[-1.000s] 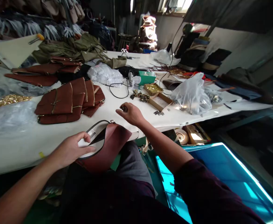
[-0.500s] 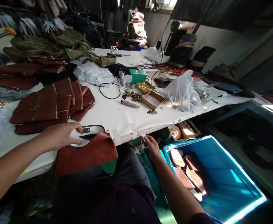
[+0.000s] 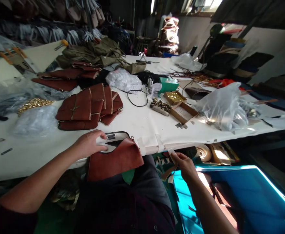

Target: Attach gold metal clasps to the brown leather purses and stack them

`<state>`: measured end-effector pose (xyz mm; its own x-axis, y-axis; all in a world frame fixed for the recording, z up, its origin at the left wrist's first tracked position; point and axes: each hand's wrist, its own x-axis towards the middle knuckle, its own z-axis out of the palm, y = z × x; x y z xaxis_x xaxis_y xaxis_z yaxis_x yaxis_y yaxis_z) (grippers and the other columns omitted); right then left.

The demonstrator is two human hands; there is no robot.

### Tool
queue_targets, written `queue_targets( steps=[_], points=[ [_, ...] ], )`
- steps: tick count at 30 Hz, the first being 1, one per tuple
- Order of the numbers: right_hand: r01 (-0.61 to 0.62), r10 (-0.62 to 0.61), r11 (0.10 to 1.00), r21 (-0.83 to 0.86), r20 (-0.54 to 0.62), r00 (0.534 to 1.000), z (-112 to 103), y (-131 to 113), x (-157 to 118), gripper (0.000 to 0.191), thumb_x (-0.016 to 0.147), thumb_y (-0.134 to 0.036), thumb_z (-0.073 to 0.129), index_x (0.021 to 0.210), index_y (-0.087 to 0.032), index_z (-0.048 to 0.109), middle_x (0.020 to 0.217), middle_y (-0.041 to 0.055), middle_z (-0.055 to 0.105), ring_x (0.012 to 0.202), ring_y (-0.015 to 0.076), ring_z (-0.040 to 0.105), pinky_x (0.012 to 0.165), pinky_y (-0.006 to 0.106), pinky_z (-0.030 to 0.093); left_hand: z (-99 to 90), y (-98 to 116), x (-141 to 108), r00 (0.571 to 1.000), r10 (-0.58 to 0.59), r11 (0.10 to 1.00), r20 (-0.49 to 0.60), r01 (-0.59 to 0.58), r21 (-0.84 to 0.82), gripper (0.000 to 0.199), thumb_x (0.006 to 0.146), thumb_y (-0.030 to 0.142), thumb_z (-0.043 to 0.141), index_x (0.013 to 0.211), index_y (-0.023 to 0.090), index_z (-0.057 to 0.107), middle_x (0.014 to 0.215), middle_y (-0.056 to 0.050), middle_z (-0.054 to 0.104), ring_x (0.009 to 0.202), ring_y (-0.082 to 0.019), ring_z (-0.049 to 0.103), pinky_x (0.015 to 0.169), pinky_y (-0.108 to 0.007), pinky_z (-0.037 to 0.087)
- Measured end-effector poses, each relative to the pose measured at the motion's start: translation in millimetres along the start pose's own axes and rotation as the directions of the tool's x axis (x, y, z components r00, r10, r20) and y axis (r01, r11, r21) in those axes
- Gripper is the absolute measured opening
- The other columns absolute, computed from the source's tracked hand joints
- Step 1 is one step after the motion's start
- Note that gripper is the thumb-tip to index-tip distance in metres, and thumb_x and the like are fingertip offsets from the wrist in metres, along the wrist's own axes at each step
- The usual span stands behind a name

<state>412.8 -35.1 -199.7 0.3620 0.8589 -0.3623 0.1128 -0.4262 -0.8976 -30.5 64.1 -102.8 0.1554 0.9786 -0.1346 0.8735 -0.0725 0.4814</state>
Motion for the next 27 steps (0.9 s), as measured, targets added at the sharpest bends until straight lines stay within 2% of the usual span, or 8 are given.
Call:
queue_targets(
  steps=[3,6,9,11,13,16,22,27],
  points=[
    [0.092,-0.089,0.990,-0.108,0.034,0.995,6,-44,-23,0.055,0.071,-0.074,0.082,0.073,-0.020,0.071,0.071,0.0067,0.071,0.060,0.0194,0.057,0.055,0.031,0.042,-2.5,-3,2,0.997,0.049,0.999,0.057,-0.050,0.018,0.036,0.071,0.040,0.079,0.102,0.027,0.067,0.103,0.003,0.074,0.090,-0.022,0.067,0.080,-0.027,0.044],
    [0.251,-0.222,0.955,-0.160,0.179,0.959,45,-105,-46,0.051,0.075,-0.070,0.082,0.074,-0.021,0.071,0.065,0.0024,0.066,0.056,0.0159,0.050,0.052,0.029,0.037,-2.9,-6,4,0.996,0.041,0.997,0.078,-0.046,0.055,0.052,0.071,0.045,0.079,0.117,0.027,0.062,0.105,-0.001,0.074,0.094,-0.027,0.069,0.080,-0.031,0.046],
    [0.486,-0.401,0.860,-0.152,0.388,0.830,114,-154,-50,0.041,0.082,-0.060,0.080,0.076,-0.021,0.072,0.065,-0.0012,0.064,0.059,0.0141,0.050,0.054,0.026,0.035,-2.5,-6,2,0.995,0.019,0.999,0.095,-0.023,0.036,0.089,0.068,0.046,0.083,0.148,0.025,0.049,0.124,-0.009,0.073,0.106,-0.032,0.071,0.088,-0.035,0.049],
    [0.572,-0.407,0.798,-0.190,0.532,0.743,158,-170,-45,0.033,0.084,-0.052,0.081,0.076,-0.022,0.073,0.065,-0.0024,0.065,0.060,0.0139,0.052,0.054,0.026,0.033,-2.0,-5,-1,0.995,0.012,1.000,0.102,-0.013,0.012,0.107,0.067,0.045,0.085,0.161,0.024,0.039,0.138,-0.013,0.069,0.117,-0.035,0.069,0.095,-0.037,0.050],
    [0.627,-0.367,0.715,-0.311,0.597,0.714,191,-173,-39,0.028,0.084,-0.049,0.081,0.078,-0.023,0.075,0.068,-0.0021,0.068,0.064,0.0150,0.056,0.056,0.026,0.033,-1.0,-6,-5,0.994,0.038,0.999,0.101,-0.035,-0.029,0.103,0.067,0.042,0.086,0.159,0.024,0.046,0.145,-0.013,0.067,0.124,-0.036,0.067,0.102,-0.038,0.049],
    [0.641,-0.323,0.602,-0.476,0.589,0.741,214,-164,-35,0.028,0.086,-0.053,0.079,0.082,-0.026,0.079,0.074,-0.0004,0.073,0.069,0.0174,0.061,0.061,0.028,0.034,1.5,-10,-10,0.991,0.105,0.991,0.089,-0.096,-0.098,0.075,0.066,0.039,0.086,0.138,0.025,0.069,0.139,-0.009,0.072,0.124,-0.035,0.067,0.105,-0.037,0.049],
    [0.643,-0.301,0.472,-0.604,0.575,0.761,222,-154,-40,0.036,0.088,-0.063,0.074,0.088,-0.028,0.082,0.086,0.0040,0.079,0.079,0.0229,0.067,0.064,0.031,0.034,4.0,-14,-14,0.990,0.110,0.991,0.089,-0.102,-0.088,0.061,0.068,0.038,0.087,0.126,0.024,0.073,0.123,-0.007,0.076,0.112,-0.033,0.071,0.094,-0.036,0.051],
    [0.618,-0.266,0.422,-0.663,0.561,0.784,228,-146,-35,0.025,0.086,-0.052,0.075,0.091,-0.028,0.081,0.088,0.0045,0.080,0.082,0.0236,0.068,0.064,0.031,0.033,8.8,-13,-17,0.982,0.145,0.985,0.117,-0.132,-0.114,0.049,0.076,0.043,0.081,0.121,0.024,0.073,0.120,-0.006,0.076,0.107,-0.029,0.071,0.090,-0.034,0.049]
  ],
)
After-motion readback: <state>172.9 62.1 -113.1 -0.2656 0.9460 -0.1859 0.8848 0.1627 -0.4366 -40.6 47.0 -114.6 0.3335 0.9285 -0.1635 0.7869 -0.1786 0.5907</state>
